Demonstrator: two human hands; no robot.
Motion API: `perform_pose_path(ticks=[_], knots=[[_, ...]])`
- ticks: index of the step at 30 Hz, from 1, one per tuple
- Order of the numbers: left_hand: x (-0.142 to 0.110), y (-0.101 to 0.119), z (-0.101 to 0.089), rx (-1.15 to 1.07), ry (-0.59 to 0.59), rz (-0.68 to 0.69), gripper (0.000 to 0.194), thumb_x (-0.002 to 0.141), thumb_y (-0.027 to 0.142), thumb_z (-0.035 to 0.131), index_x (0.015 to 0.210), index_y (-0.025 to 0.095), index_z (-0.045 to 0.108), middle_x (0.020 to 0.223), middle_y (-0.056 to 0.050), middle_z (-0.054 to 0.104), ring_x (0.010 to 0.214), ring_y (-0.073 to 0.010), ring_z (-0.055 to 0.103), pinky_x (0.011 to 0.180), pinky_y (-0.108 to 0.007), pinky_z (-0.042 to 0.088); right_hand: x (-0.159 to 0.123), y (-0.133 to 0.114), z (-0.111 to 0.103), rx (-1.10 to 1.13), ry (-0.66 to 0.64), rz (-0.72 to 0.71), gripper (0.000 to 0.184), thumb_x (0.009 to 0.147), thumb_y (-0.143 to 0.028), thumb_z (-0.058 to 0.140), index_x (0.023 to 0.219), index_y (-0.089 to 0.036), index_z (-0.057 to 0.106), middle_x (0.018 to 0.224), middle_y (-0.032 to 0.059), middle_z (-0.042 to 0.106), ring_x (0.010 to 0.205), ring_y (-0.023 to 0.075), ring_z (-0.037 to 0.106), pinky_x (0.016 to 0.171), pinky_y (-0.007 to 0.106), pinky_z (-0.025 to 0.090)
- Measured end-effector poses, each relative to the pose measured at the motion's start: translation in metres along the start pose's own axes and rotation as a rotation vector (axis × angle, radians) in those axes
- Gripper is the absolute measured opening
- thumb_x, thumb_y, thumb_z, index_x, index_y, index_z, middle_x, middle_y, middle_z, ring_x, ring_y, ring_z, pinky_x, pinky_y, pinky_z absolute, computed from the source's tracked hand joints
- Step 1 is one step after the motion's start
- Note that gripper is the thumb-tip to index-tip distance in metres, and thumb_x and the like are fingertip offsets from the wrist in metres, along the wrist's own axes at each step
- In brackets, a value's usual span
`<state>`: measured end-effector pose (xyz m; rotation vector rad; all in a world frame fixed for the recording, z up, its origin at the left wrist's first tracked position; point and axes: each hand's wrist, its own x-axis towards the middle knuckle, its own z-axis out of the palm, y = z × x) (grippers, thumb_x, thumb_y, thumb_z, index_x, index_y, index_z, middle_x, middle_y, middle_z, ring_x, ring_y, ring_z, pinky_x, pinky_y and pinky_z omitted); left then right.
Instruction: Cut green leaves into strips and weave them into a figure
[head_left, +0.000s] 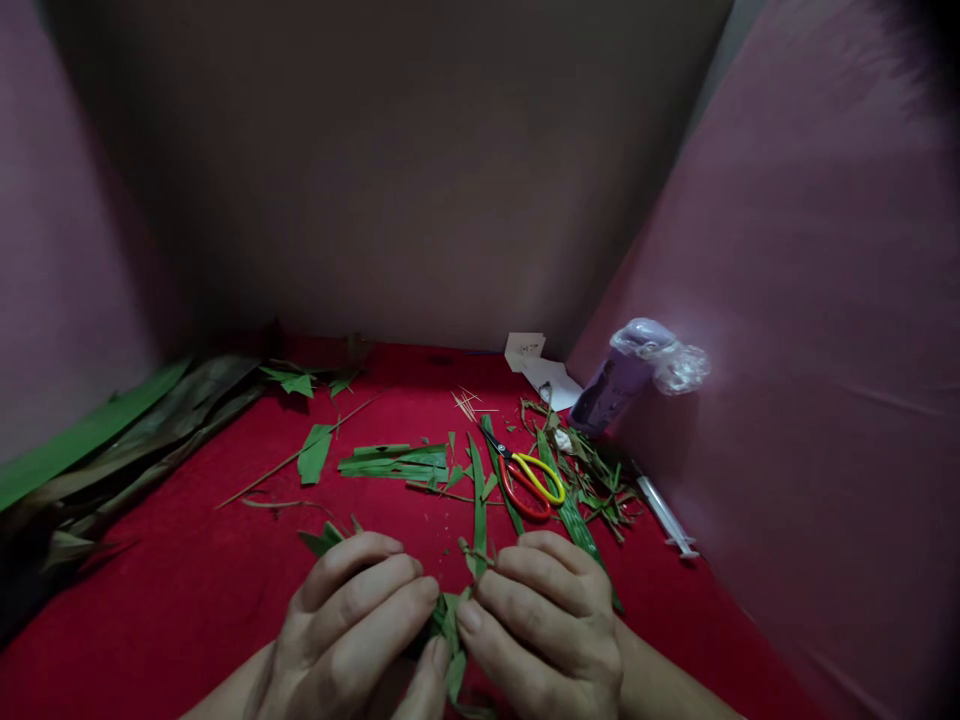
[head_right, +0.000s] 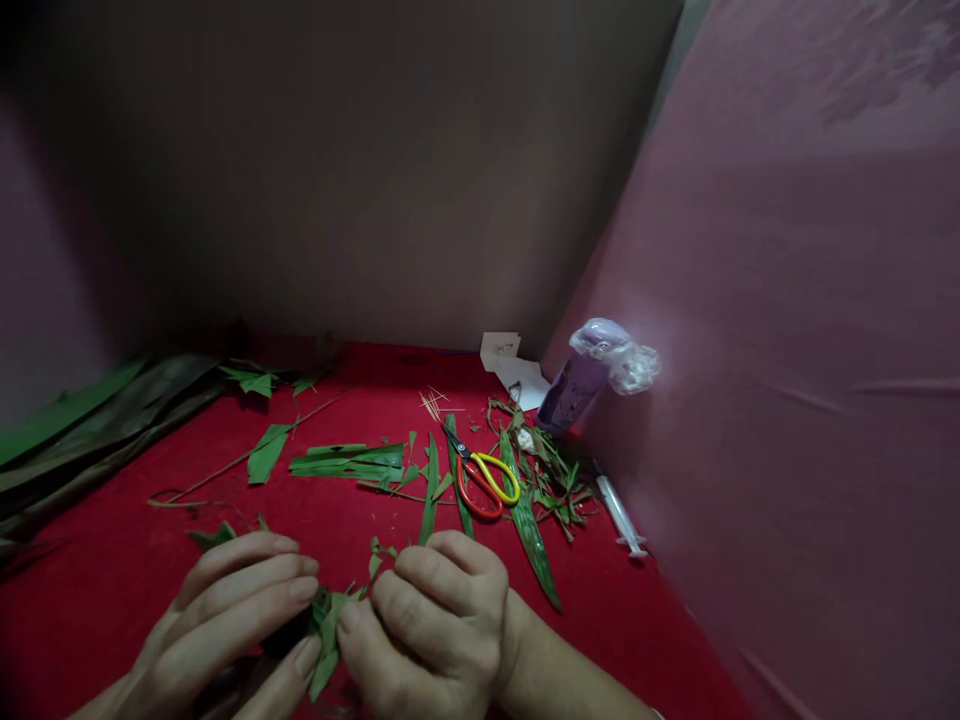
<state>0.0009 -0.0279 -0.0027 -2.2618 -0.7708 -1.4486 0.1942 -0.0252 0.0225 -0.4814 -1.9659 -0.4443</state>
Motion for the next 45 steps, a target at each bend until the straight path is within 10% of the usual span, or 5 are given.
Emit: perform_pose_path(ticks=[19,31,38,43,45], knots=[[0.017,-0.001,-0.007,-0.121,-0.100,-0.046,0.020,0.086,0.009,0.048,0.083,0.018,0.066,0.093,-0.005,0.069,0.094,-0.0236,0.054,0.090,-0.048,0.041,-0.006,0.008,0.005,-0.120,-0.128,-0.190,0.012,0.078,-0.012,0.064,0.070,-0.021,0.066,0.067,-0.0027,0.069,0.067,0.0114,0.061,0.066,0.028,0.048],[0.043,-0.051,-0.020,0.188,0.176,-0.308,0.011,0.084,0.017,0.055,0.075,0.021,0.052,0.077,0.000,0.059,0.085,-0.0217,0.055,0.081,-0.049,0.043,0.003,0.008,0.006,-0.109,-0.001,-0.104,0.016,0.073,-0.005,0.068,0.063,-0.018,0.064,0.061,-0.0008,0.069,0.061,0.0116,0.062,0.063,0.028,0.049],[0.039,-0.085,-0.039,0.285,0.255,-0.726,0.015,0.090,0.027,0.048,0.089,0.015,0.058,0.093,0.009,0.062,0.104,-0.0217,0.055,0.077,-0.049,0.042,0.004,0.013,0.004,-0.126,-0.033,-0.185,0.012,0.073,-0.008,0.070,0.065,-0.017,0.066,0.059,0.0000,0.070,0.060,0.0122,0.063,0.059,0.027,0.049],[0.045,-0.074,-0.042,0.184,0.161,-0.354,0.006,0.084,0.018,0.056,0.082,0.017,0.062,0.089,0.007,0.061,0.092,-0.0172,0.057,0.087,-0.046,0.042,0.004,0.018,0.006,-0.123,-0.052,-0.196,0.010,0.073,-0.007,0.069,0.067,-0.015,0.066,0.060,0.0015,0.070,0.060,0.0138,0.064,0.055,0.027,0.049],[0.047,-0.055,-0.035,0.008,-0.079,-0.159,0.017,0.079,0.011,0.061,0.090,0.023,0.065,0.091,0.005,0.066,0.090,-0.0191,0.055,0.085,-0.044,0.043,0.004,0.020,0.007,-0.117,-0.071,-0.199,0.009,0.075,-0.007,0.067,0.070,-0.014,0.066,0.061,0.0022,0.070,0.060,0.0141,0.064,0.055,0.027,0.049]])
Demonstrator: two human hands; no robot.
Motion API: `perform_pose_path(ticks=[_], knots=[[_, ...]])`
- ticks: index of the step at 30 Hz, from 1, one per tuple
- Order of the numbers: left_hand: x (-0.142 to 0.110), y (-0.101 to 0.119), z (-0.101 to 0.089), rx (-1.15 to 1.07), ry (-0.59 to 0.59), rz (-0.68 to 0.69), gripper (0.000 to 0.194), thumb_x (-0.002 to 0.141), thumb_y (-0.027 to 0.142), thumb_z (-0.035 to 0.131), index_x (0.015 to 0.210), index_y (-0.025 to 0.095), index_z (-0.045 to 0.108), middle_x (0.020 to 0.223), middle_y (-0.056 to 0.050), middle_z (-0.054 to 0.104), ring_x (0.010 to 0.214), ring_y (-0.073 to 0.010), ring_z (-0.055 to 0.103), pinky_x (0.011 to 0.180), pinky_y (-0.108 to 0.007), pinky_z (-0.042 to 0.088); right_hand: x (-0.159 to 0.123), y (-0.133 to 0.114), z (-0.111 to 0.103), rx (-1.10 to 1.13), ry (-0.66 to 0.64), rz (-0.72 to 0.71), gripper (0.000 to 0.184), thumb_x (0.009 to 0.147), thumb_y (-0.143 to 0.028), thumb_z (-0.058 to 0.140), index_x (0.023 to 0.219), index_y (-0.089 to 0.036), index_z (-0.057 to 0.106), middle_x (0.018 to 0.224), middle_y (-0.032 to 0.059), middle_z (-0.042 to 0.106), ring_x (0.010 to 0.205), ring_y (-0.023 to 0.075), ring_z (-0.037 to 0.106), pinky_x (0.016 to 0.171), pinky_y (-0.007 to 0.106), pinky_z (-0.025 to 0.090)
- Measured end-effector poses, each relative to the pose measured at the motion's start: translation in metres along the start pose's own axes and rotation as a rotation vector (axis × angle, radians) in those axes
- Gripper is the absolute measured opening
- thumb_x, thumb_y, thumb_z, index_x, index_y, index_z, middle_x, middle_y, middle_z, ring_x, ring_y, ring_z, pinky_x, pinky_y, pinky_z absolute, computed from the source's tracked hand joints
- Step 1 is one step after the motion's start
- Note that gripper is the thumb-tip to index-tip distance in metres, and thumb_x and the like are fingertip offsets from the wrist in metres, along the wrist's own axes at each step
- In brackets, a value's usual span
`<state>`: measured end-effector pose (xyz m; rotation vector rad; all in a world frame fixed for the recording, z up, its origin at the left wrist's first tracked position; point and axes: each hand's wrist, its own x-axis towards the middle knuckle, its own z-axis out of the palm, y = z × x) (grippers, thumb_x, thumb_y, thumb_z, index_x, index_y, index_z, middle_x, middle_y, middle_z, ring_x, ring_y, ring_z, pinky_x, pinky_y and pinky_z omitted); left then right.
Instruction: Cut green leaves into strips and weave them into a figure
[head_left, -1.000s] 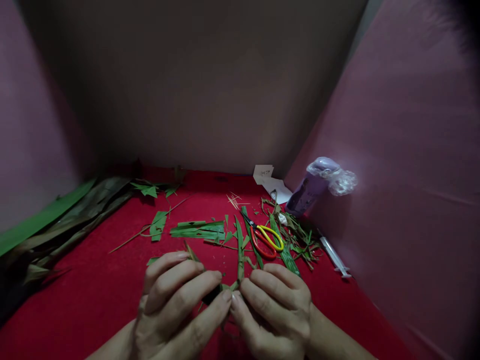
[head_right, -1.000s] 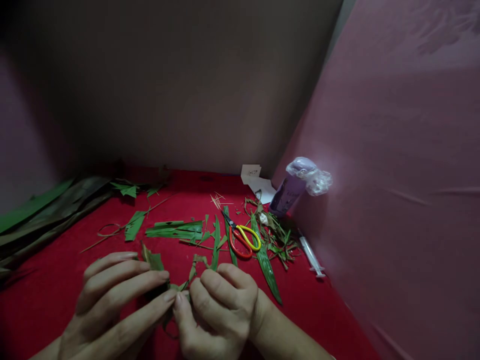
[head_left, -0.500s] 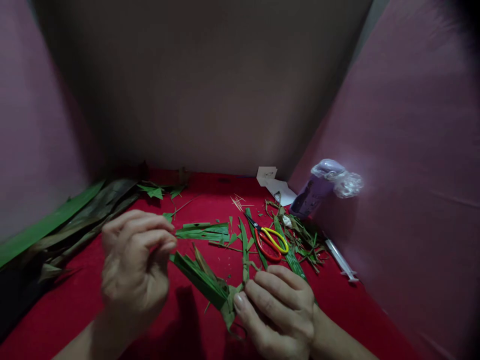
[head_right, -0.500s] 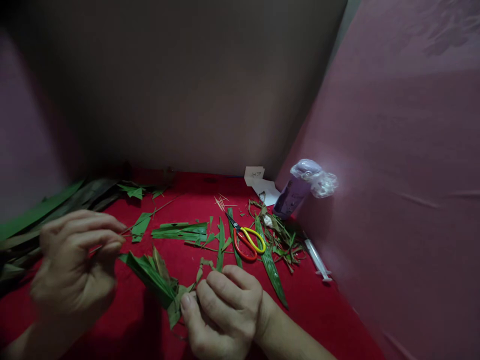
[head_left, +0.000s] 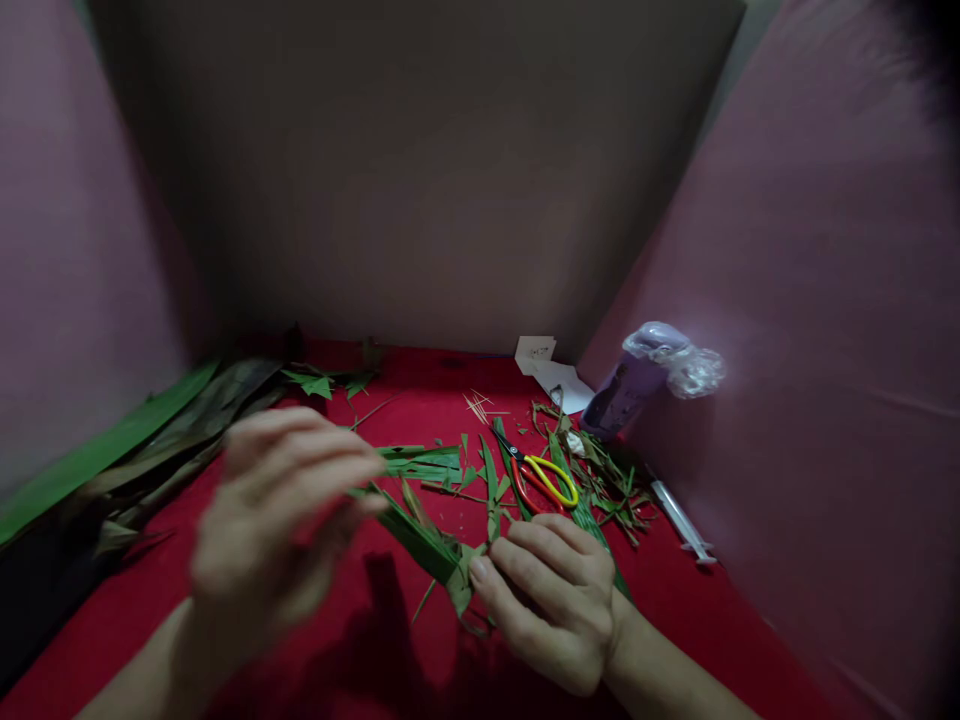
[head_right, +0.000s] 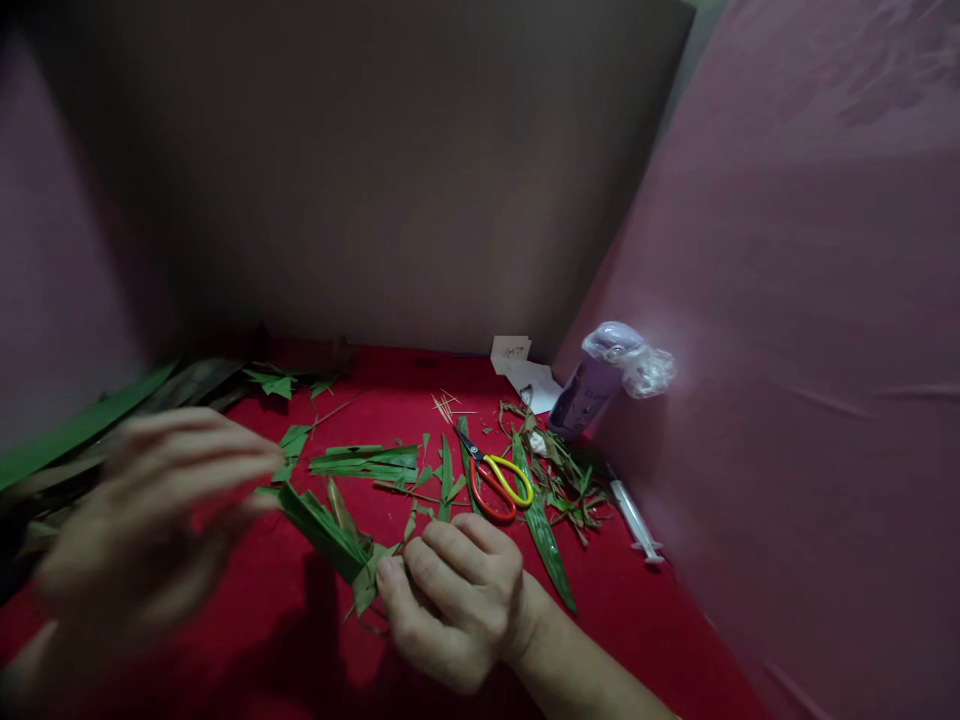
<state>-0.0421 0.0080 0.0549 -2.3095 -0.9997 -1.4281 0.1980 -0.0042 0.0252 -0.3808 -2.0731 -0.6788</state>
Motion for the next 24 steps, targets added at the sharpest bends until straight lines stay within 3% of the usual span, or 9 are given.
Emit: perform_pose_path(ticks=[2,5,14,17,21,24], knots=[[-0.002,0.019,0.010,-0.117,-0.096,0.101,0.022,0.080,0.008,0.056,0.089,0.025,0.067,0.088,0.001,0.070,0.090,-0.0220,0.053,0.085,-0.045,0.041,0.000,0.001,0.000,-0.003,-0.004,-0.013,0.008,0.077,-0.007,0.065,0.073,-0.014,0.066,0.062,0.0024,0.070,0.060,0.0140,0.064,0.055,0.027,0.049],[-0.006,0.036,0.024,-0.231,-0.143,0.102,0.025,0.078,0.002,0.052,0.085,0.022,0.067,0.081,-0.002,0.068,0.085,-0.0214,0.051,0.083,-0.044,0.039,-0.002,0.002,0.001,-0.010,-0.015,-0.024,0.005,0.078,-0.009,0.064,0.076,-0.014,0.066,0.063,0.0025,0.070,0.062,0.0142,0.064,0.056,0.027,0.049],[-0.013,0.036,0.033,-0.298,-0.265,0.026,0.022,0.080,-0.001,0.047,0.078,0.019,0.056,0.084,-0.004,0.063,0.089,-0.0216,0.046,0.087,-0.042,0.033,-0.006,-0.001,0.005,0.019,-0.031,-0.038,0.003,0.078,-0.012,0.063,0.078,-0.013,0.066,0.064,0.0025,0.069,0.062,0.0143,0.063,0.056,0.028,0.047],[-0.010,0.027,0.031,-0.295,-0.242,-0.101,0.021,0.083,0.003,0.042,0.076,0.020,0.050,0.084,-0.005,0.059,0.089,-0.0222,0.046,0.082,-0.041,0.036,-0.005,-0.001,0.004,0.034,-0.020,-0.035,0.004,0.078,-0.012,0.062,0.078,-0.012,0.066,0.063,0.0029,0.069,0.061,0.0149,0.063,0.054,0.028,0.047],[-0.004,-0.002,0.023,-0.177,-0.055,-0.294,0.011,0.086,0.015,0.047,0.077,0.021,0.051,0.085,-0.003,0.056,0.089,-0.0217,0.049,0.084,-0.041,0.039,-0.003,-0.001,0.002,0.023,-0.017,-0.020,0.003,0.076,-0.011,0.066,0.076,-0.014,0.066,0.064,0.0020,0.070,0.061,0.0141,0.063,0.054,0.027,0.047],[-0.004,-0.027,0.013,-0.029,0.060,-0.584,0.006,0.085,0.024,0.052,0.086,0.020,0.057,0.088,0.000,0.054,0.085,-0.0195,0.052,0.079,-0.040,0.040,-0.002,-0.001,0.000,0.014,-0.025,-0.020,0.004,0.077,-0.011,0.065,0.076,-0.015,0.066,0.063,0.0013,0.070,0.062,0.0139,0.063,0.056,0.027,0.048]])
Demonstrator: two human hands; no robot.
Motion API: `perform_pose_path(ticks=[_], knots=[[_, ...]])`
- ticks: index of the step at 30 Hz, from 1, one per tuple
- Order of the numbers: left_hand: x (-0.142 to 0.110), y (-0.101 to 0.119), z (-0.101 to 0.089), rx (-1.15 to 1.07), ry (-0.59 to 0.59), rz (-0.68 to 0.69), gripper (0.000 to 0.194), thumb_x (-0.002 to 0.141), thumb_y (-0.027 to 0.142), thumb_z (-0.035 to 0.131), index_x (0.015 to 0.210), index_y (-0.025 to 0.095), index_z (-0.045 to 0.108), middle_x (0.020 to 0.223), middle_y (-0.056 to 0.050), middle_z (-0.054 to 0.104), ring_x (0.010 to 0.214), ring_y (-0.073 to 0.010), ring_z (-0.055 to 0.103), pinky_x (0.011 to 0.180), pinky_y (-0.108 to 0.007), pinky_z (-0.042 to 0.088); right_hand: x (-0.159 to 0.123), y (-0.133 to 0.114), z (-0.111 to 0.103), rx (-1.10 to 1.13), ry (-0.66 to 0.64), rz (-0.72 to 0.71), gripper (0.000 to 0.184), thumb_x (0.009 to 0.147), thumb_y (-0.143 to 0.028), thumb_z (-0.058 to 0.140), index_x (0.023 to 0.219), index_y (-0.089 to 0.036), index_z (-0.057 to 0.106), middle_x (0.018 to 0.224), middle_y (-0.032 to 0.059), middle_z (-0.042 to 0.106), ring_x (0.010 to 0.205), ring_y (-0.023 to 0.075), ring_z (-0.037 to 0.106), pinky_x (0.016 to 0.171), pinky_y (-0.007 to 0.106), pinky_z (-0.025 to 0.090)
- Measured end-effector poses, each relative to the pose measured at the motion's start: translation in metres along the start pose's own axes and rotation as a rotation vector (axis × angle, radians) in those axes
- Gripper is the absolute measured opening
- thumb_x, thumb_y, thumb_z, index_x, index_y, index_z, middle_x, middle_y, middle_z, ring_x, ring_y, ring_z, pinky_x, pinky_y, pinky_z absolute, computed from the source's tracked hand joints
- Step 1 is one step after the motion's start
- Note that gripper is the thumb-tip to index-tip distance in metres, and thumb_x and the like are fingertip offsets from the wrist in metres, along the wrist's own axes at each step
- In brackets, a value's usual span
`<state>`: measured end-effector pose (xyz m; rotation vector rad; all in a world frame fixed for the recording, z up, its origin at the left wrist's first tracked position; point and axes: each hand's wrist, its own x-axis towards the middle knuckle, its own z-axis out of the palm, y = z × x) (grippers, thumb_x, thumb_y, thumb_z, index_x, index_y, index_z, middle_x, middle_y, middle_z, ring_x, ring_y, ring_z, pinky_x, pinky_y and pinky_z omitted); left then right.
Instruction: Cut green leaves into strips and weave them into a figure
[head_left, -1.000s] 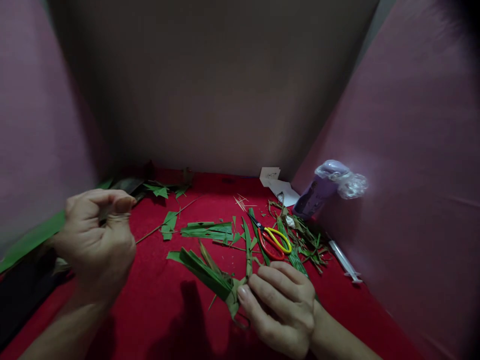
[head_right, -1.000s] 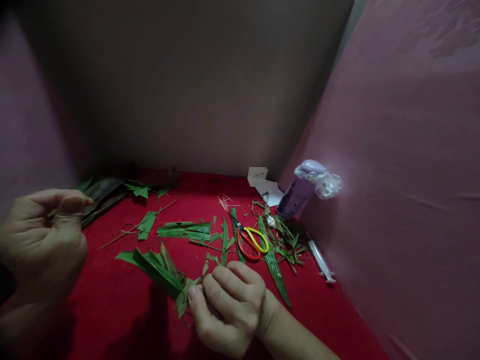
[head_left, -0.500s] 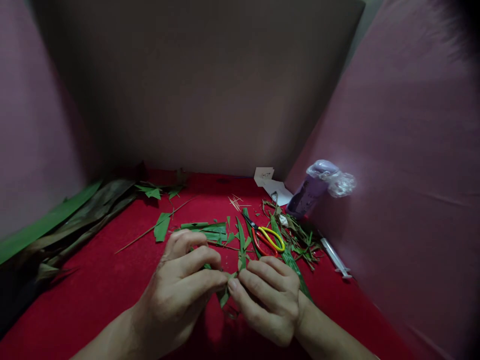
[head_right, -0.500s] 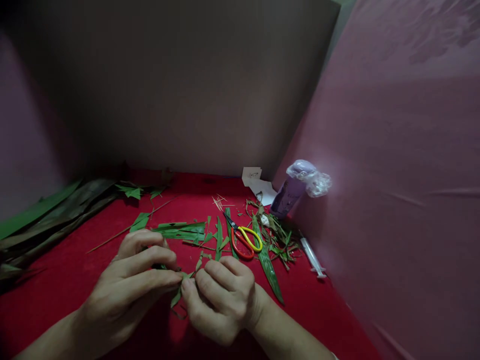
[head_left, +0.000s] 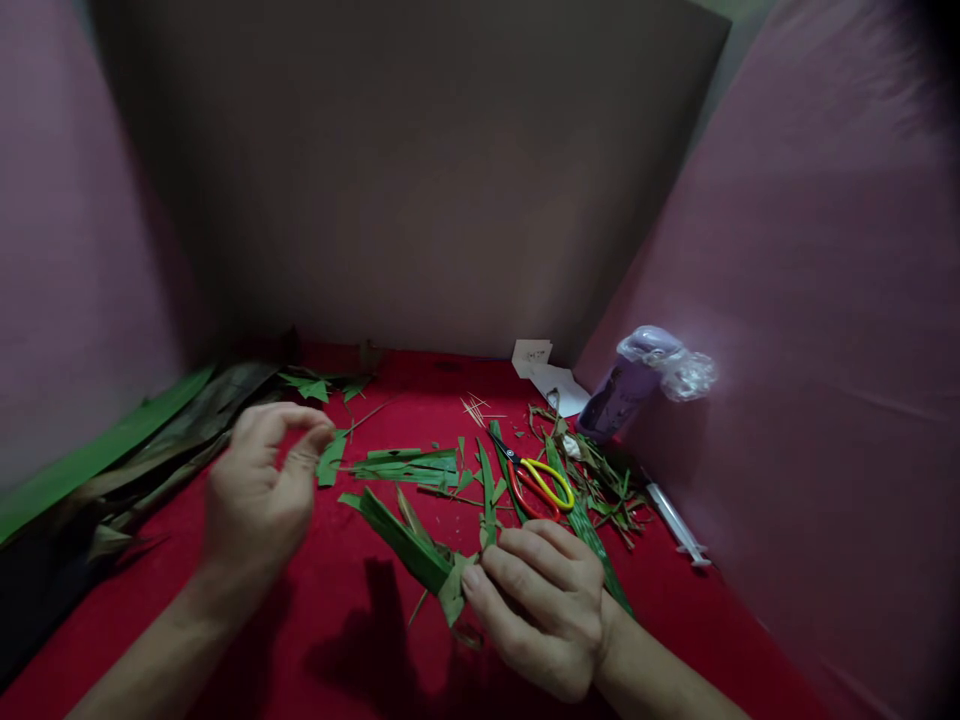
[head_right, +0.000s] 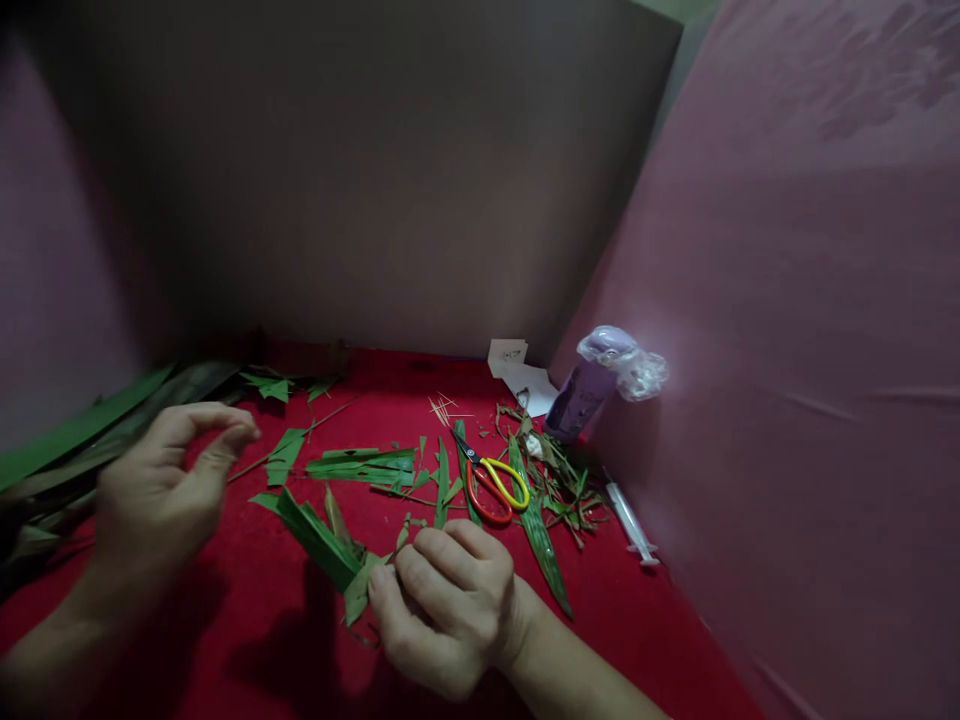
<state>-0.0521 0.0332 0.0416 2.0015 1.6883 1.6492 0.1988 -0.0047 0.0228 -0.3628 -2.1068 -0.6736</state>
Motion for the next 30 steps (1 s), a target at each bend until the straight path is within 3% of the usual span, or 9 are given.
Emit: perform_pose_path(ticks=[2,5,7,9,12,16,19,24,30], knots=[[0.006,-0.008,-0.007,0.121,0.096,-0.040,0.014,0.087,0.024,0.047,0.093,0.021,0.059,0.085,0.002,0.053,0.087,-0.0188,0.051,0.078,-0.042,0.038,0.000,0.000,0.000,0.011,-0.015,0.004,0.005,0.079,-0.011,0.062,0.077,-0.014,0.066,0.063,0.0017,0.069,0.064,0.0144,0.063,0.056,0.027,0.047],[0.006,-0.002,-0.012,0.306,0.113,0.126,0.027,0.088,0.021,0.044,0.113,0.016,0.055,0.121,-0.001,0.047,0.119,-0.0270,0.038,0.093,-0.053,0.025,-0.003,-0.001,0.003,0.074,-0.030,0.095,0.012,0.082,-0.011,0.053,0.084,-0.013,0.065,0.063,0.0033,0.068,0.064,0.0157,0.062,0.056,0.029,0.045],[-0.002,0.012,-0.012,0.180,0.109,0.282,0.030,0.085,0.013,0.045,0.112,0.020,0.057,0.125,-0.001,0.049,0.120,-0.0268,0.040,0.097,-0.051,0.027,-0.007,-0.001,0.007,0.130,-0.035,0.188,0.016,0.081,-0.010,0.050,0.089,-0.013,0.064,0.064,0.0039,0.068,0.062,0.0159,0.060,0.057,0.030,0.044],[-0.013,0.028,-0.007,-0.106,-0.119,0.453,0.035,0.078,0.002,0.047,0.100,0.024,0.062,0.110,0.000,0.061,0.107,-0.0225,0.054,0.091,-0.044,0.040,-0.011,-0.002,0.011,0.185,-0.048,0.265,0.019,0.079,-0.009,0.050,0.094,-0.015,0.061,0.065,0.0036,0.068,0.061,0.0154,0.059,0.058,0.030,0.043],[-0.031,0.044,0.005,-0.295,-0.474,0.588,0.046,0.075,0.001,0.044,0.115,0.021,0.053,0.114,-0.007,0.064,0.114,-0.0253,0.052,0.099,-0.048,0.037,-0.013,-0.003,0.014,0.278,-0.075,0.369,0.021,0.078,-0.007,0.050,0.095,-0.017,0.059,0.065,0.0031,0.066,0.059,0.0144,0.057,0.059,0.029,0.042],[-0.042,0.043,0.021,-0.288,-0.566,0.582,0.047,0.077,0.002,0.052,0.120,0.021,0.048,0.114,-0.008,0.065,0.110,-0.0230,0.055,0.102,-0.044,0.034,-0.005,-0.008,0.012,0.454,-0.015,0.585,0.012,0.078,-0.009,0.052,0.083,-0.017,0.060,0.058,0.0022,0.060,0.054,0.0138,0.052,0.055,0.028,0.040],[-0.044,0.039,0.027,-0.431,-0.600,0.383,0.031,0.083,0.005,0.049,0.108,0.022,0.056,0.092,-0.003,0.070,0.086,-0.0177,0.064,0.084,-0.032,0.046,0.004,-0.011,0.009,0.627,-0.017,0.893,0.006,0.078,-0.015,0.059,0.073,-0.016,0.063,0.056,0.0015,0.059,0.051,0.0123,0.051,0.052,0.026,0.041],[-0.048,0.044,0.032,-0.731,-0.833,-0.339,0.012,0.086,0.019,0.053,0.082,0.019,0.064,0.073,0.000,0.067,0.067,-0.0138,0.061,0.064,-0.022,0.047,0.005,-0.007,0.010,1.040,-0.185,1.351,0.017,0.080,-0.028,0.062,0.070,-0.015,0.063,0.056,0.0003,0.061,0.048,0.0112,0.056,0.048,0.023,0.044],[-0.052,0.042,0.041,-0.944,-0.859,-0.542,0.007,0.079,0.022,0.063,0.083,0.017,0.065,0.077,-0.001,0.066,0.074,-0.0144,0.060,0.069,-0.023,0.044,0.001,-0.003,0.015,1.139,-0.184,1.451,0.022,0.077,-0.032,0.065,0.068,-0.014,0.058,0.051,-0.0033,0.056,0.042,0.0091,0.054,0.042,0.020,0.043]])
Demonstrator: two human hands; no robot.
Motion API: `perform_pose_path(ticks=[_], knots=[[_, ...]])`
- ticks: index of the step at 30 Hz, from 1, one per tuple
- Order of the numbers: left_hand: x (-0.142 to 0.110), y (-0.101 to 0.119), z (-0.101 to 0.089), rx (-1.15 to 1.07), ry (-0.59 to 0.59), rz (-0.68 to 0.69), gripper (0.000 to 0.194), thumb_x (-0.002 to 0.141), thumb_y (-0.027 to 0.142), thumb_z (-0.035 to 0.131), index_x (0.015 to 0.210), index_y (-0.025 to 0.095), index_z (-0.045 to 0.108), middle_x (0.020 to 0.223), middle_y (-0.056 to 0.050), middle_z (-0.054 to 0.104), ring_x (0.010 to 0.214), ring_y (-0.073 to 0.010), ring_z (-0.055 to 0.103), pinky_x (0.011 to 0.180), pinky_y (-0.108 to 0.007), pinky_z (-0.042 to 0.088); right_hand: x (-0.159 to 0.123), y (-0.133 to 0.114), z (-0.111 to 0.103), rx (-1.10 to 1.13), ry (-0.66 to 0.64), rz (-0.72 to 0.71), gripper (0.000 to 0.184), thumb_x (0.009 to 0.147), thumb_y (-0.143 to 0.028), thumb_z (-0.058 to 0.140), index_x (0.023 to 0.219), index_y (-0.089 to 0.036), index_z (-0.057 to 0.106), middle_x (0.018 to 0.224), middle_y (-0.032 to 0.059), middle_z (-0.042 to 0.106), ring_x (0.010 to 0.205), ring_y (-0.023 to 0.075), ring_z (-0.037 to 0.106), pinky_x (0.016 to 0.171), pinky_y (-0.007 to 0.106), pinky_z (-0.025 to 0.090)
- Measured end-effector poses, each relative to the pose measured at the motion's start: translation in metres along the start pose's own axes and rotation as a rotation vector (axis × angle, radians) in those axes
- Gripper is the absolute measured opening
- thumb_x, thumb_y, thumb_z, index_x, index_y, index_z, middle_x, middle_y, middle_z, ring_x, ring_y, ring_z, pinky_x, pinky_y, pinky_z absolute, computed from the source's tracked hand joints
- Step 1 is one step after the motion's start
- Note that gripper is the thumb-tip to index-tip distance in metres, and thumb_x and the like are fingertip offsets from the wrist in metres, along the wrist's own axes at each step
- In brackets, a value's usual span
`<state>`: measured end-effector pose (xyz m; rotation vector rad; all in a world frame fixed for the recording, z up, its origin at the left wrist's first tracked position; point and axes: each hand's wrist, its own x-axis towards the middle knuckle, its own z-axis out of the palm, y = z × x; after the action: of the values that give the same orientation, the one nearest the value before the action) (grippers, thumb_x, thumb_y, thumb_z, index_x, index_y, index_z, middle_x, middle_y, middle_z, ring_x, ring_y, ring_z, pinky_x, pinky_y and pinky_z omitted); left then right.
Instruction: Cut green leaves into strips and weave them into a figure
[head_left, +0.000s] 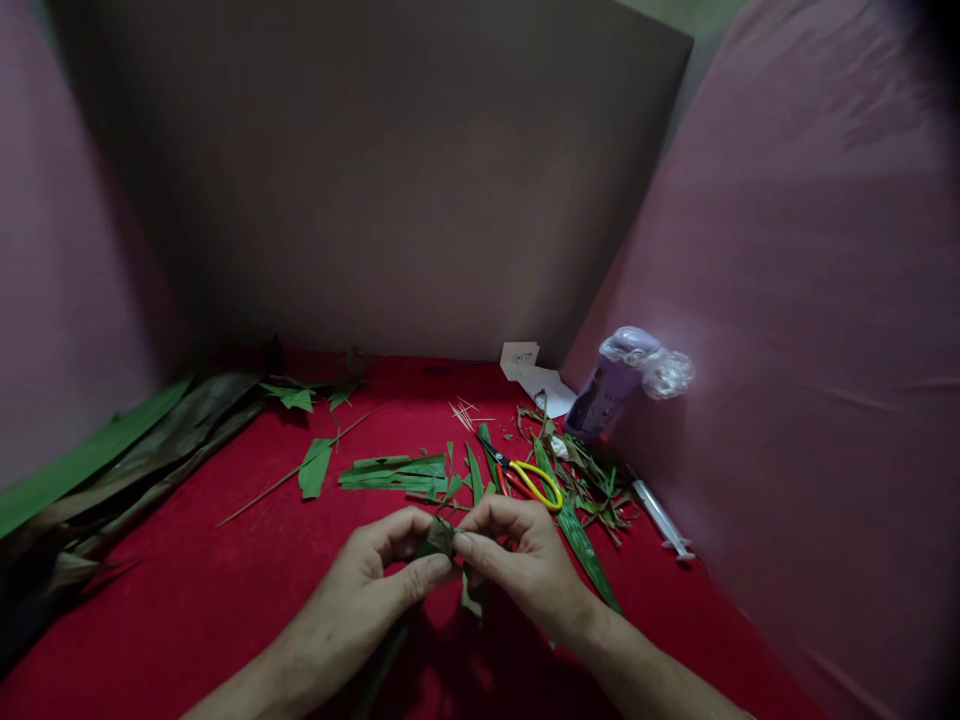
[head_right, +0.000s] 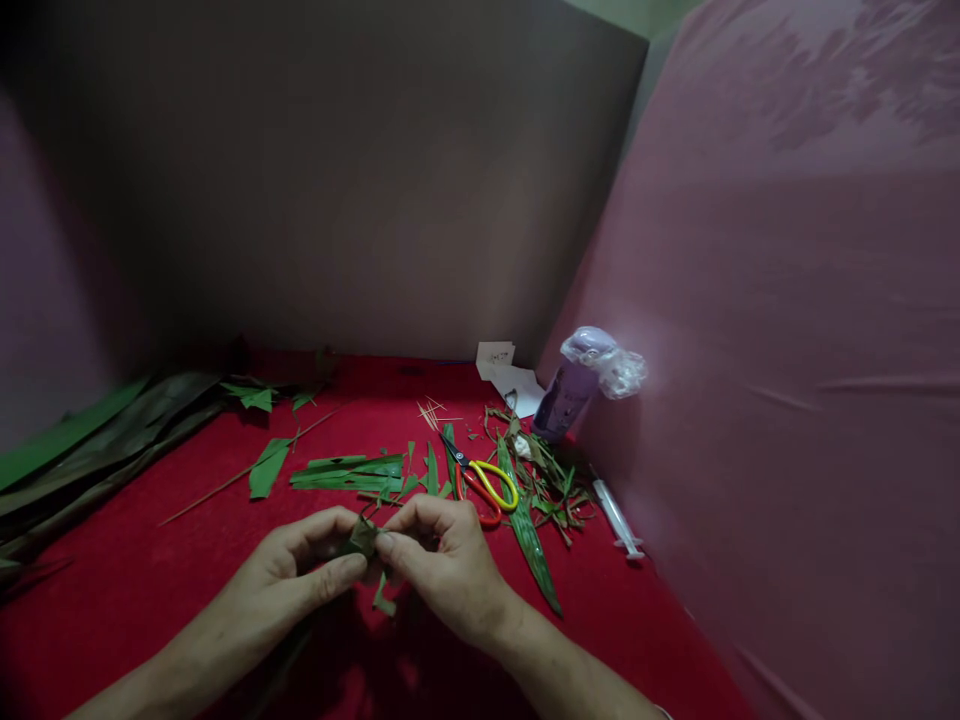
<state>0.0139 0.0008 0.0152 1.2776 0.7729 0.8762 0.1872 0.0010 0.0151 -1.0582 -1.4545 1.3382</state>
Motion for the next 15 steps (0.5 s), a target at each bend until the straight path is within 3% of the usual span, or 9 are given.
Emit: perform_pose_path(ticks=[7,15], knots=[[-0.003,0.001,0.002,0.007,0.075,-0.091,0.019,0.081,0.034,0.060,0.075,0.015,0.057,0.061,0.000,0.062,0.047,-0.0085,0.049,0.050,-0.020,0.038,0.001,0.004,-0.001,0.004,-0.044,-0.004,0.029,0.081,-0.040,0.061,0.070,-0.014,0.057,0.052,-0.0037,0.053,0.045,0.0069,0.049,0.045,0.018,0.040],[0.003,-0.003,0.002,0.022,0.158,-0.109,0.027,0.077,0.041,0.063,0.074,0.016,0.055,0.054,0.003,0.058,0.042,-0.0070,0.045,0.044,-0.018,0.035,0.002,0.010,0.002,0.066,-0.036,0.009,0.032,0.081,-0.043,0.061,0.067,-0.015,0.053,0.048,-0.0049,0.051,0.042,0.0064,0.044,0.044,0.019,0.035]])
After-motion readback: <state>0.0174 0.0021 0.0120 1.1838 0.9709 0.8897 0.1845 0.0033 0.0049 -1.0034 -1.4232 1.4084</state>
